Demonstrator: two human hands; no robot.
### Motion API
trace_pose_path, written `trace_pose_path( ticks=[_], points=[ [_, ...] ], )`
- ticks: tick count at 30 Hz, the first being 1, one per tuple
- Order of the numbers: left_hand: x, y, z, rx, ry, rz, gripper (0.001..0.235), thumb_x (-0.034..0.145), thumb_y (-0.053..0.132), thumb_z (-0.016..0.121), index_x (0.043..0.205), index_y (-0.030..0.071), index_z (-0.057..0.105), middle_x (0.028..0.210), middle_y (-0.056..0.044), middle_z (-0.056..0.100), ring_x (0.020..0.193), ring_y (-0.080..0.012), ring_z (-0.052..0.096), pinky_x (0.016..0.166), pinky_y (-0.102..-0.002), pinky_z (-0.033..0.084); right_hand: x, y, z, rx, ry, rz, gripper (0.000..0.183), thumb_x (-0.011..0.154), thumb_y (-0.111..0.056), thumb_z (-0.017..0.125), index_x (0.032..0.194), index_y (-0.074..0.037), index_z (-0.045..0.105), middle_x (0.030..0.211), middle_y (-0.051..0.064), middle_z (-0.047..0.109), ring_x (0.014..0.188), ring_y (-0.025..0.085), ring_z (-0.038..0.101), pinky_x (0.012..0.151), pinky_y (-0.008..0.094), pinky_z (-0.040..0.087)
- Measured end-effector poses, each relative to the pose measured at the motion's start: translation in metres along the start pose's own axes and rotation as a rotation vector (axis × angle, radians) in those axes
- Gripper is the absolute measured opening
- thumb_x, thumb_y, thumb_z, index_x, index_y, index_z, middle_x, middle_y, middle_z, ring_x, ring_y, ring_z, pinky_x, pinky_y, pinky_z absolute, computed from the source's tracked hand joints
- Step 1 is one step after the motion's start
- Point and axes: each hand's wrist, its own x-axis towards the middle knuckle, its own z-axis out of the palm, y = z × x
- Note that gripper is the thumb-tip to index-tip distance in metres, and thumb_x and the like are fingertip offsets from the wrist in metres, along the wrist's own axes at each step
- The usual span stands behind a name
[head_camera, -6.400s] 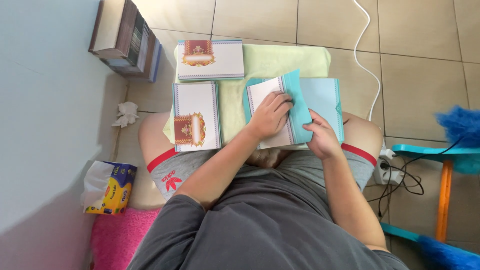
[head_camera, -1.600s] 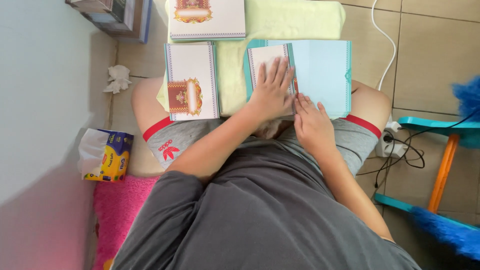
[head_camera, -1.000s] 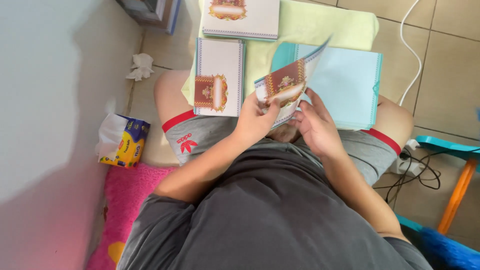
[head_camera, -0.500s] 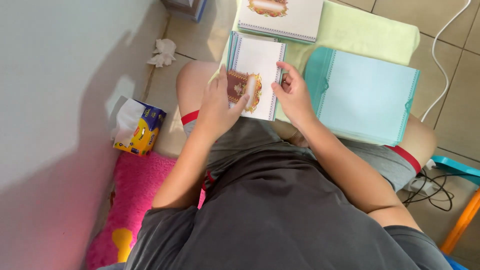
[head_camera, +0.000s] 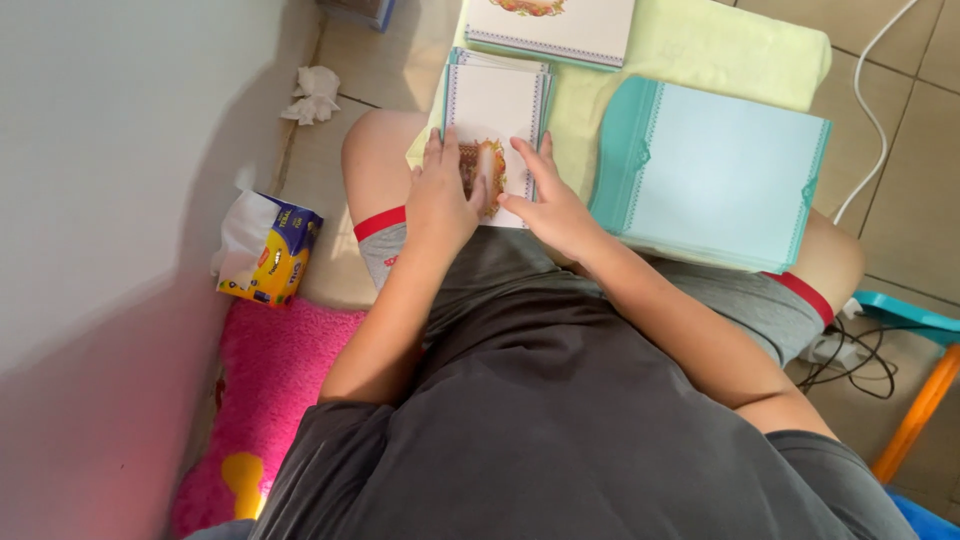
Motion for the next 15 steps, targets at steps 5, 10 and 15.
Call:
trace_pose_path(
  ticks=[5, 10, 15],
  points=[
    [-0.005, 0.047, -0.002, 0.125, 0.337, 0.117, 0.066, 0.096, 0.021, 0.071, 0.153, -0.001, 0.044, 0.160, -0.034, 0.029, 0.147, -0.0522, 0.035, 0.110, -0.071, 0.040, -0.031, 0.005, -0.042, -0.018, 0.077, -0.187, 0.064, 0.103, -0.006, 0.059, 0.161, -0.004, 0.031, 0.166, 0.034, -0.013, 0.155, 0.047, -0.009, 0.128, 0.055, 0.004],
    [0.011, 0.128, 0.037, 0.022, 0.247, 0.554, 0.049, 0.093, 0.019, 0.070, 0.140, 0.009, 0.060, 0.155, -0.024, 0.044, 0.146, -0.0450, 0.042, 0.114, -0.062, 0.040, -0.085, 0.058, -0.128, -0.218, 0.474, -0.284, 0.048, 0.105, 0.001, 0.057, 0.151, -0.006, 0.046, 0.164, 0.030, 0.016, 0.155, 0.043, 0.014, 0.126, 0.056, 0.020],
    [0.034, 0.199, 0.105, -0.010, 0.118, 0.767, 0.041, 0.098, 0.023, 0.064, 0.135, 0.006, 0.058, 0.156, -0.017, 0.041, 0.149, -0.0387, 0.038, 0.123, -0.057, 0.034, -0.127, 0.121, -0.205, -0.579, 0.893, -0.394, 0.036, 0.096, 0.007, 0.061, 0.132, 0.007, 0.056, 0.147, 0.032, 0.050, 0.137, 0.044, 0.047, 0.112, 0.047, 0.039]
  ],
)
